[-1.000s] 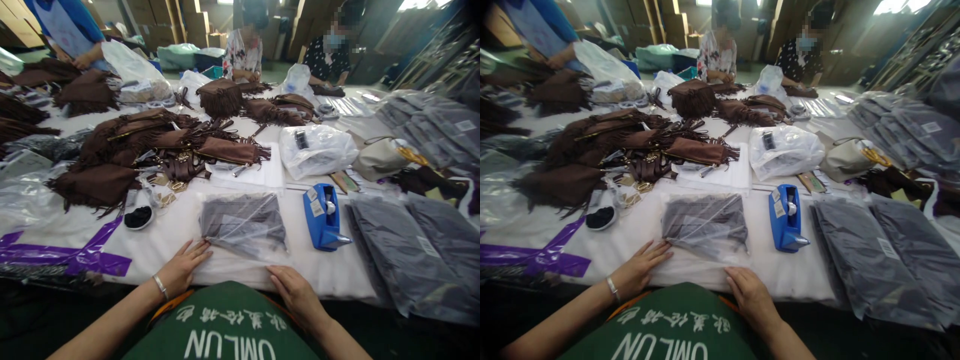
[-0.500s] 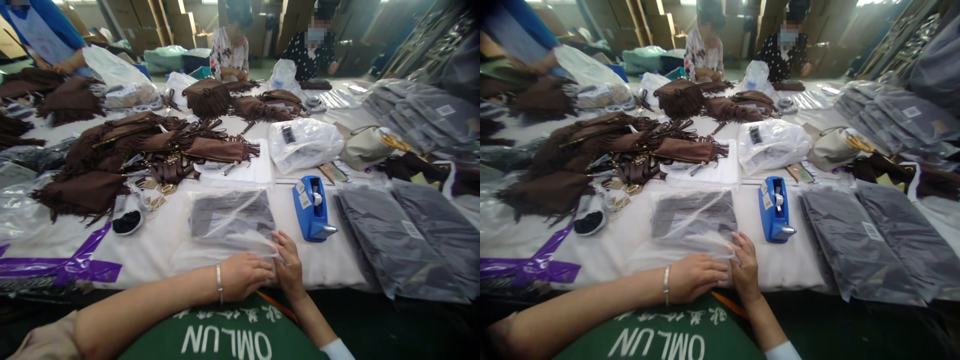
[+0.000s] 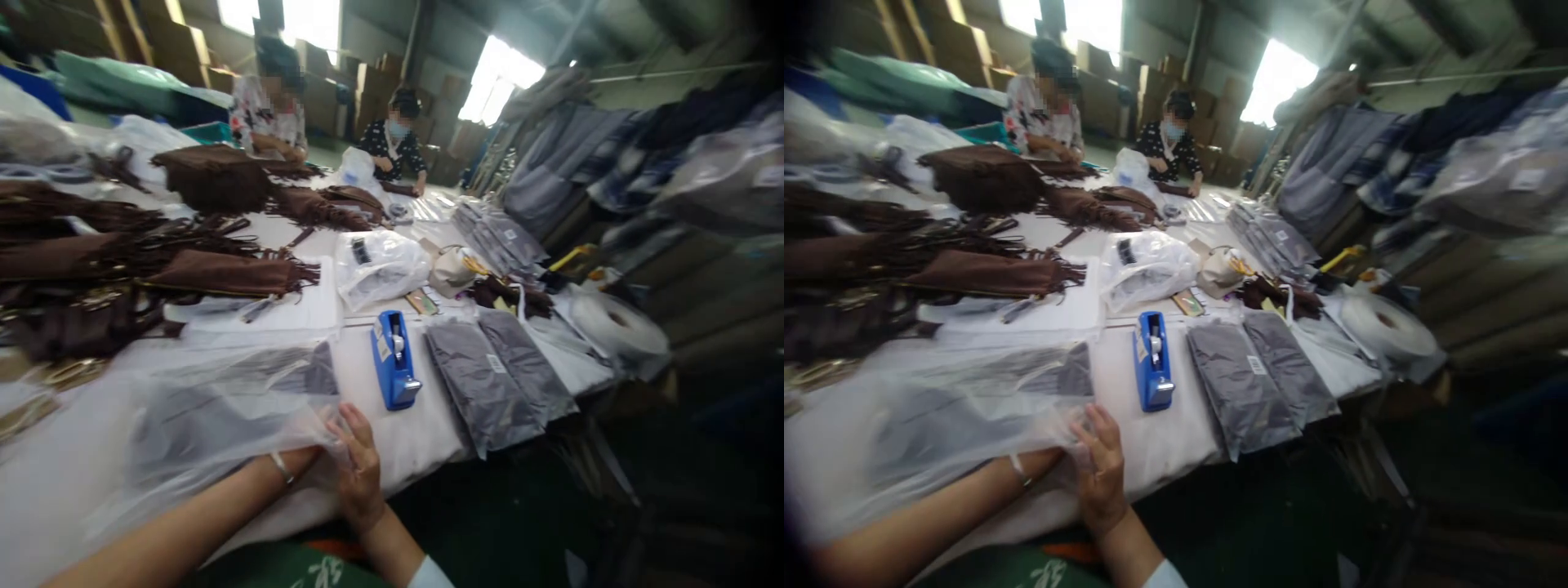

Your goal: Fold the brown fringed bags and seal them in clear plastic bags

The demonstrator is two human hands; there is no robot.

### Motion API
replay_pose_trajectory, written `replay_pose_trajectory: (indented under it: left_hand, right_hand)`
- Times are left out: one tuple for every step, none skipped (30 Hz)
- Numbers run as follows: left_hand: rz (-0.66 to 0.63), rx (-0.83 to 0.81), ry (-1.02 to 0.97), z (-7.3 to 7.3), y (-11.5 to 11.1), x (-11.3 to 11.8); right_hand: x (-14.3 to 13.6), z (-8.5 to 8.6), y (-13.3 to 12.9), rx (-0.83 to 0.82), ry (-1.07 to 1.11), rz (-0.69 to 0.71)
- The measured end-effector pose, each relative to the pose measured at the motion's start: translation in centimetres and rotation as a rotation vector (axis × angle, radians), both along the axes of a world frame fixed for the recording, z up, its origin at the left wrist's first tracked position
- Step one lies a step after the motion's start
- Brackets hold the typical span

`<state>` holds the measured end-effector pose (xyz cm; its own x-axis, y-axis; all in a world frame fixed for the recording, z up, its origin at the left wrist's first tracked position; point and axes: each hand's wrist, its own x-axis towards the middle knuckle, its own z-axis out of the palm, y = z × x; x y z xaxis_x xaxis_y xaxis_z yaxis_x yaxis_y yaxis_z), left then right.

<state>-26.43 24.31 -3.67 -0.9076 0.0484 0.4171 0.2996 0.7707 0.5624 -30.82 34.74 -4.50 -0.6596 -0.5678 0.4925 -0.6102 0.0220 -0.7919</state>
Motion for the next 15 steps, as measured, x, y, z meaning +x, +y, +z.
replay_pose_trajectory:
  left_hand:
    - [0.006, 0.032, 0.022, -0.2, -0.2, 0.1]
    - [0.011, 0.064, 0.032, -0.4, -0.6, 0.2]
    - [0.015, 0.089, 0.03, -0.8, -1.0, 0.3]
    - [0.02, 0.105, 0.023, -1.1, -1.3, 0.4]
    - [0.019, 0.11, 0.014, -1.5, -1.6, 0.5]
    - [0.02, 0.108, 0.007, -1.8, -1.8, 0.6]
    - [0.02, 0.104, 0.006, -2.0, -1.9, 0.8]
    - [0.02, 0.102, 0.012, -2.2, -1.9, 0.9]
    - [0.018, 0.105, 0.023, -2.3, -1.8, 1.0]
    - [0.014, 0.111, 0.035, -2.2, -1.7, 1.1]
    - [0.01, 0.118, 0.045, -2.0, -1.5, 1.0]
    - [0.004, 0.122, 0.051, -1.7, -1.3, 0.8]
    - [-0.004, 0.118, 0.052, -1.3, -1.1, 0.6]
    - [-0.016, 0.1, 0.044, -0.7, -0.9, 0.4]
    - [-0.045, 0.064, 0.026, 0.0, -0.8, 0.3]
  right_hand:
    - [-0.1, 0.2, 0.0, -0.015, 0.0, -0.01]
    - [-0.3, 0.5, 0.0, -0.029, 0.002, -0.023]
    - [-0.3, 0.8, 0.0, -0.041, 0.005, -0.034]
    - [-0.4, 1.1, 0.1, -0.048, 0.011, -0.041]
    - [-0.4, 1.4, 0.2, -0.055, 0.018, -0.047]
    - [-0.4, 1.6, 0.3, -0.063, 0.029, -0.048]
    - [-0.3, 1.8, 0.5, -0.073, 0.043, -0.043]
    - [-0.3, 2.0, 0.6, -0.079, 0.06, -0.03]
    - [-0.3, 2.0, 0.8, -0.081, 0.076, -0.016]
    - [-0.3, 2.1, 0.9, -0.076, 0.09, -0.005]
    - [-0.4, 2.0, 1.0, -0.064, 0.101, 0.005]
    - [-0.5, 1.8, 1.1, -0.048, 0.107, 0.011]
    - [-0.6, 1.6, 1.1, -0.033, 0.11, 0.011]
    - [-0.7, 1.4, 1.2, -0.022, 0.112, 0.008]
    - [-0.8, 1.1, 1.3, -0.01, 0.113, 0.007]
